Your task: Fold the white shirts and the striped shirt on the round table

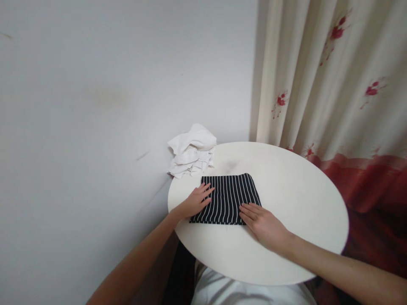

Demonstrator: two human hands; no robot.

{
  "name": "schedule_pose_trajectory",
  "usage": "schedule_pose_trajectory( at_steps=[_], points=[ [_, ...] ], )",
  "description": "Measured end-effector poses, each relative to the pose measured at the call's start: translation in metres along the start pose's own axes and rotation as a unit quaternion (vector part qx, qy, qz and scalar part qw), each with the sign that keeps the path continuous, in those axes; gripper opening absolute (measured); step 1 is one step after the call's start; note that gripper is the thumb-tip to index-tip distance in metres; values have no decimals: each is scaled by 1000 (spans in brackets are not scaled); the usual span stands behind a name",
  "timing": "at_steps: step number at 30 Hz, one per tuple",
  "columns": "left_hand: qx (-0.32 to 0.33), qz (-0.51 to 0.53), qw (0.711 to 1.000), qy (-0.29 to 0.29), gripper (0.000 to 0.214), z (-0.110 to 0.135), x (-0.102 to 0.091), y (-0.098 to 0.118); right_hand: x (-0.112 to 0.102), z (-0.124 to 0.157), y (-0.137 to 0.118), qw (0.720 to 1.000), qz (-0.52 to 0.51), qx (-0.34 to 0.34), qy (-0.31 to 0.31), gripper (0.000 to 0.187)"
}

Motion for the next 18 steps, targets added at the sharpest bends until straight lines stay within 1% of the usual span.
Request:
schedule_pose_trajectory(
  at_steps=[2,4,6,7,9,11,12,13,14,16,18],
  points=[
    [-6,-11,1000,-6,52,9,1,3,-3,7,11,1000,4,-1,0,41],
    [-2,-14,1000,-12,54,20,-1,12,-11,14,24,1000,-3,10,0,42],
    [-1,-17,1000,-19,55,27,-7,23,-23,20,36,999,-28,35,-9,41],
    [-6,-21,1000,-15,55,27,-12,28,-29,20,42,997,-50,52,-18,39],
    [-15,-25,999,16,52,16,-25,39,-41,14,53,991,-95,92,-28,37],
    [-8,-15,998,60,51,-7,-37,55,-51,-3,67,985,-111,130,-9,40],
    [7,-5,997,71,52,-21,-38,65,-54,-15,74,984,-103,143,8,42],
    [24,4,997,74,53,-35,-35,76,-53,-28,80,985,-84,149,21,44],
    [42,10,997,71,54,-48,-29,88,-47,-41,85,987,-61,149,26,46],
    [70,8,996,53,57,-70,-9,106,-24,-63,94,990,-14,138,-3,51],
    [74,1,996,40,60,-81,14,115,6,-73,102,990,23,130,-48,55]
  ],
)
Point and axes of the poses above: each hand's wrist, its own z-axis away from the middle knuckle, its own x-axis out of the palm, y = z × x, the point moved 9 cm from there along -z, towards the middle knuckle, and after that the axes turned 12 degrees about y, right-handed, at the moved point
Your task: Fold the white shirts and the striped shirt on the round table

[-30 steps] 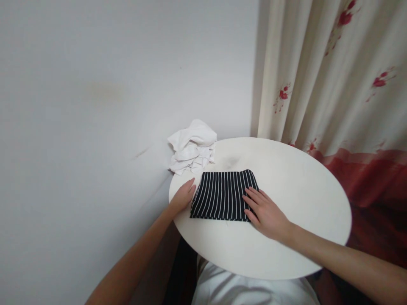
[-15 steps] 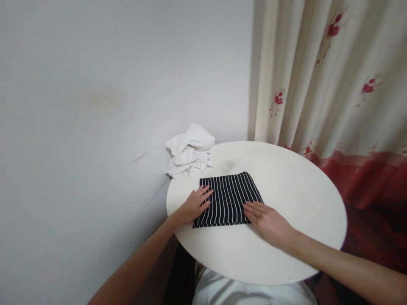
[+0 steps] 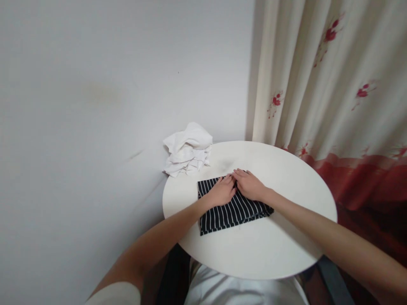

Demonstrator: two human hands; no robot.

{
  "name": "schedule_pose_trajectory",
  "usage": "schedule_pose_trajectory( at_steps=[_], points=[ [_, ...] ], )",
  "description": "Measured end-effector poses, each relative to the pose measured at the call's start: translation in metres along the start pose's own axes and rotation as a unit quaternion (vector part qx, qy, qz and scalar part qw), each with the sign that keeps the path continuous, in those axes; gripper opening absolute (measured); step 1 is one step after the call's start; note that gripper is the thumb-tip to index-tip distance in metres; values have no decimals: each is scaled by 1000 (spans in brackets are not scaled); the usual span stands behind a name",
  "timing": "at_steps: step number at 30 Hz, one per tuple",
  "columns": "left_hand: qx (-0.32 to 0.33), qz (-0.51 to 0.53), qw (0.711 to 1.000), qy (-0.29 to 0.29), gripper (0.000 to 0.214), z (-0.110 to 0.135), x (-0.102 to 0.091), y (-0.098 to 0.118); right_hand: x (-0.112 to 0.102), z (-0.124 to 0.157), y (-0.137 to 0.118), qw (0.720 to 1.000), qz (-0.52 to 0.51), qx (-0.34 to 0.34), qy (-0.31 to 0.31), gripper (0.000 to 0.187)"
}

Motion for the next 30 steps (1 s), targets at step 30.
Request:
schedule_pose_trajectory(
  at_steps=[30],
  points=[
    [-62,-11,987,150,51,107,-61,-21,-9,53,-66,994,-95,-42,27,52]
  ],
)
Point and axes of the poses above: each hand's wrist, its own z-axis away from the middle knuckle, its own x-axis out of the palm, y = z × x, the point moved 9 cm from there along -z, towards the middle knuckle, and after that the axes turned 12 degrees about y, right-handed, at the moved point
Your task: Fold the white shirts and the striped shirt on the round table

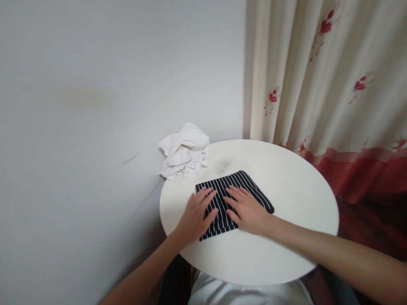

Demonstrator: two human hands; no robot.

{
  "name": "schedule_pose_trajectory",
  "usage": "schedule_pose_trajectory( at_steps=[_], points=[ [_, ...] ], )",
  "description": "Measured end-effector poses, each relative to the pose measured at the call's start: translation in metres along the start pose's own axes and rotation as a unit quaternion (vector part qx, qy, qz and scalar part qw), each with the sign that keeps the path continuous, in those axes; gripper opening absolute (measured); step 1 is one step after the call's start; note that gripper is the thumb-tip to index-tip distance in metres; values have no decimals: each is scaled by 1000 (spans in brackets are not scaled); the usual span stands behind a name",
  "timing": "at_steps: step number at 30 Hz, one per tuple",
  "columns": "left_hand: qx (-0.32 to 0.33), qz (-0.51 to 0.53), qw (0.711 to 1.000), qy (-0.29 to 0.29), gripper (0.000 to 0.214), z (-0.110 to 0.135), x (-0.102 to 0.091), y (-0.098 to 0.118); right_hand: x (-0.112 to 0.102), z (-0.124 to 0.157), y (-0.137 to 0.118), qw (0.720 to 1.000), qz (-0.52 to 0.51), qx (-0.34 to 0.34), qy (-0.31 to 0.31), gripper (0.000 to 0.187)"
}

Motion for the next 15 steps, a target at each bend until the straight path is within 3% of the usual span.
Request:
schedule_pose_trajectory(
  at_steps=[3,6,9,15],
  points=[
    [54,-31,994,-95,71,34,11,32,20,11,-14,999,-2,5,-47,60],
    [54,-58,987,-140,68,46,22,29,32,18,-10,997,3,26,-73,68],
    [55,-73,984,-155,62,36,34,17,34,19,1,996,20,60,-70,70],
    [84,-83,982,-148,57,-11,64,13,34,13,52,986,83,135,-55,69]
  ],
)
Point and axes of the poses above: each hand's wrist, its own z-axis away from the middle knuckle, its own x-axis out of the palm, y = z × x, the point moved 9 cm from there along -z, towards the middle knuckle, and after that the axes turned 12 degrees about y, right-handed, at the moved point
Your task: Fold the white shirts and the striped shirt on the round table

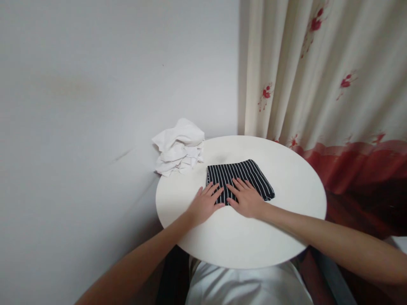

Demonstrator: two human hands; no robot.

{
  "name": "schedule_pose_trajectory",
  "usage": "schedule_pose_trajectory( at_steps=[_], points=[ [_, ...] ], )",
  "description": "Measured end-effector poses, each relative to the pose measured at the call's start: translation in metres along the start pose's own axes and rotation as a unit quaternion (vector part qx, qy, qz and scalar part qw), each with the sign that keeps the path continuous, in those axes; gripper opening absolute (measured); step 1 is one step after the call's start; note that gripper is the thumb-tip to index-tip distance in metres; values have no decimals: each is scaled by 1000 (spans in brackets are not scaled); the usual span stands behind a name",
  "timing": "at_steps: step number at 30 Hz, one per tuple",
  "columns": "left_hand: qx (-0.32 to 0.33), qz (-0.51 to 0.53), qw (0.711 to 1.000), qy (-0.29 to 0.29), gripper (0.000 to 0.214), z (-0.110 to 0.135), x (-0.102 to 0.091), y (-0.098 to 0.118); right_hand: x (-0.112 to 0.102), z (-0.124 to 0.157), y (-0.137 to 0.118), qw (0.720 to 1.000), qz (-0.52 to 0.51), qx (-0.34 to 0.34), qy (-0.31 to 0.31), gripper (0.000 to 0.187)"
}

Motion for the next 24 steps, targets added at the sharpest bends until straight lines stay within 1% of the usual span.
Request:
schedule_pose_trajectory(
  at_steps=[3,6,8,10,12,15,17,19,22,24],
  points=[
    [27,-1,999,19,55,-33,8,3,1,-12,34,999,31,13,16,68],
    [45,0,998,39,49,-68,20,11,2,-26,71,998,54,17,20,67],
    [39,10,998,49,46,-91,29,16,2,-37,99,997,66,26,16,66],
    [12,29,997,67,44,-110,35,18,0,-48,129,996,76,43,12,65],
    [-18,50,994,93,47,-122,37,19,-3,-59,158,995,80,59,8,65],
    [-34,73,989,120,51,-126,36,18,-8,-72,191,994,77,75,-4,64],
    [-39,82,989,120,49,-124,37,15,-12,-76,203,993,77,84,-7,64],
    [-45,82,989,112,47,-122,40,11,-16,-77,204,992,86,95,10,62],
    [-53,77,990,103,47,-123,42,7,-19,-71,190,985,99,130,45,62],
    [-55,82,990,102,46,-125,43,6,-13,-66,174,983,92,156,39,67]
  ],
)
Point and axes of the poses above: each hand's wrist, its own z-axis away from the middle knuckle, its own x-axis out of the palm, y = z × x, the point moved 9 cm from there along -z, towards the middle knuckle, and after that the axes turned 12 degrees about y, right-handed, at the moved point
